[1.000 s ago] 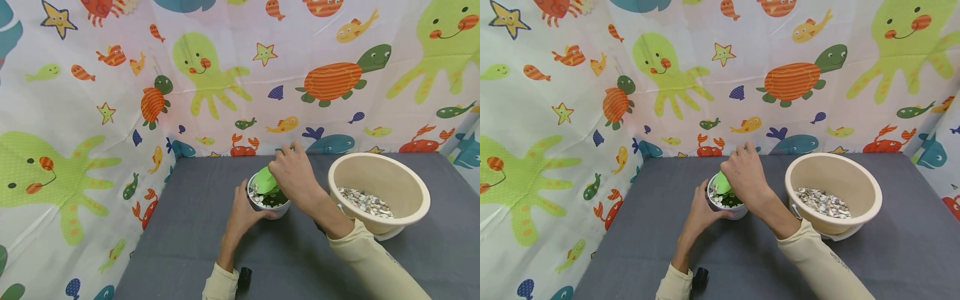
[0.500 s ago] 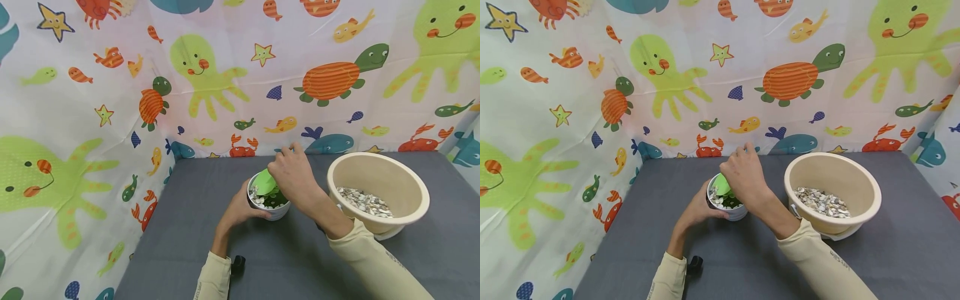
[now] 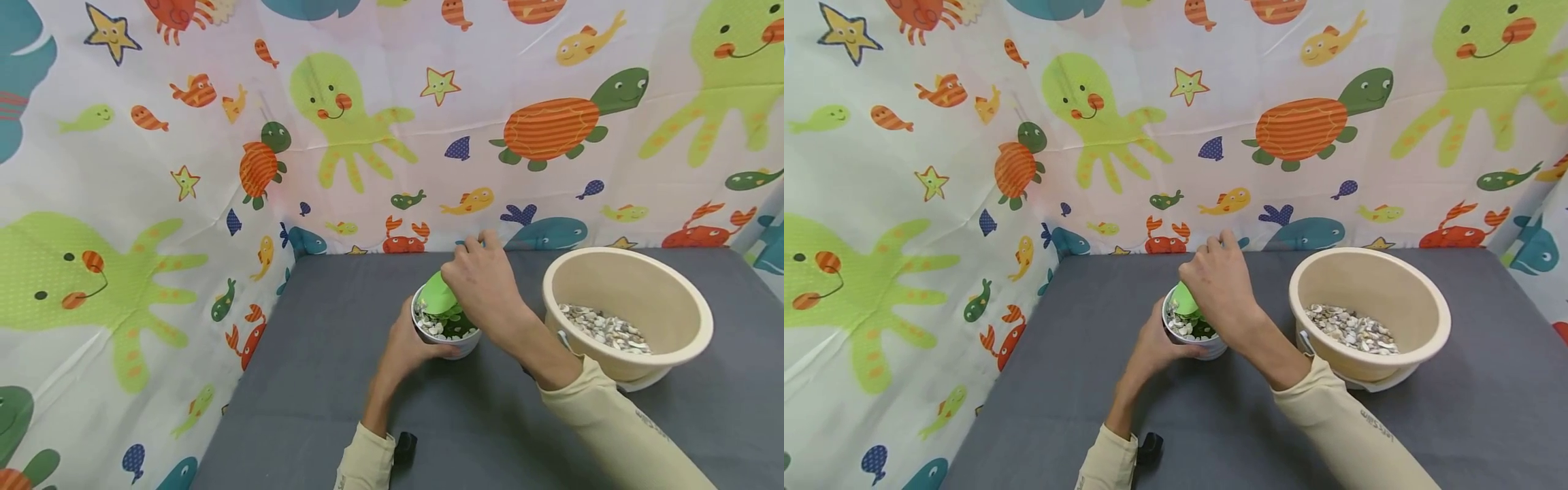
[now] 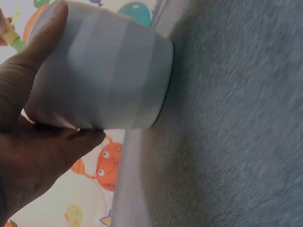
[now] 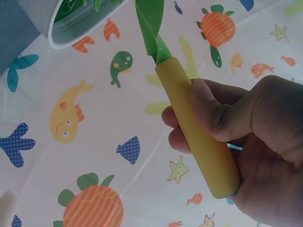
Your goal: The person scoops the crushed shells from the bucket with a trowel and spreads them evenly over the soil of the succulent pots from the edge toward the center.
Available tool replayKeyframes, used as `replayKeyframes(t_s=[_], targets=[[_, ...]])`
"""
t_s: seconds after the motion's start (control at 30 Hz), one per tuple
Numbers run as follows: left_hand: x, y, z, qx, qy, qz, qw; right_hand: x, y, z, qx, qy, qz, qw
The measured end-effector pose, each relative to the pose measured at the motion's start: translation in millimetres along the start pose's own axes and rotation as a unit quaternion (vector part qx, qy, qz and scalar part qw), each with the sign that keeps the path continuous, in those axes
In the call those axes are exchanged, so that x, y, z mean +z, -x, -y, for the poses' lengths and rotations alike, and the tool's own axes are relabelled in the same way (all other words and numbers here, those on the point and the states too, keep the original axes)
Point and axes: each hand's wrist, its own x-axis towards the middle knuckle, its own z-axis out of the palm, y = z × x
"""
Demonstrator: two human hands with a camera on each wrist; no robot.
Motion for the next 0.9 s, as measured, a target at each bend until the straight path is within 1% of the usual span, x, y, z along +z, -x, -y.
replayKeyframes(t_s=[0.13,0.33,0.47,0.53,0.63,0.73,0.8,0.9], targets=[[8.6,3.4,-6.0,-0.016,-0.012,-0.039,0.999,-2,2.8,0,-0.001,0.002,-0.012,0.9999],[23.4,6.3,-13.6,-0.032,-0.023,-0.105,0.9937,-4,6.1,-4,0.007,0.007,0.006,0.9999],[33.6,7.4,-15.1,-0.039,-0.044,-0.14,0.9884,-5,10.0,-8,0.01,0.001,0.008,0.9999],[38.3,8.3,-14.6,-0.038,-0.056,-0.157,0.9853,-6,12.1,-10,0.011,-0.002,0.007,0.9999],[42.9,10.1,-13.6,-0.029,-0.077,-0.181,0.98,-7,15.0,-13,0.012,-0.008,0.006,0.9999],[43.5,11.9,-12.7,-0.016,-0.089,-0.189,0.9777,-8,19.2,-17,0.014,-0.012,-0.003,0.9998],[42.2,12.9,-11.9,-0.012,-0.094,-0.181,0.9789,-10,24.2,-22,0.021,-0.018,-0.016,0.9995],[39.2,13.8,-10.1,-0.006,-0.087,-0.164,0.9826,-13,33.5,-33,0.042,-0.034,-0.046,0.9975]])
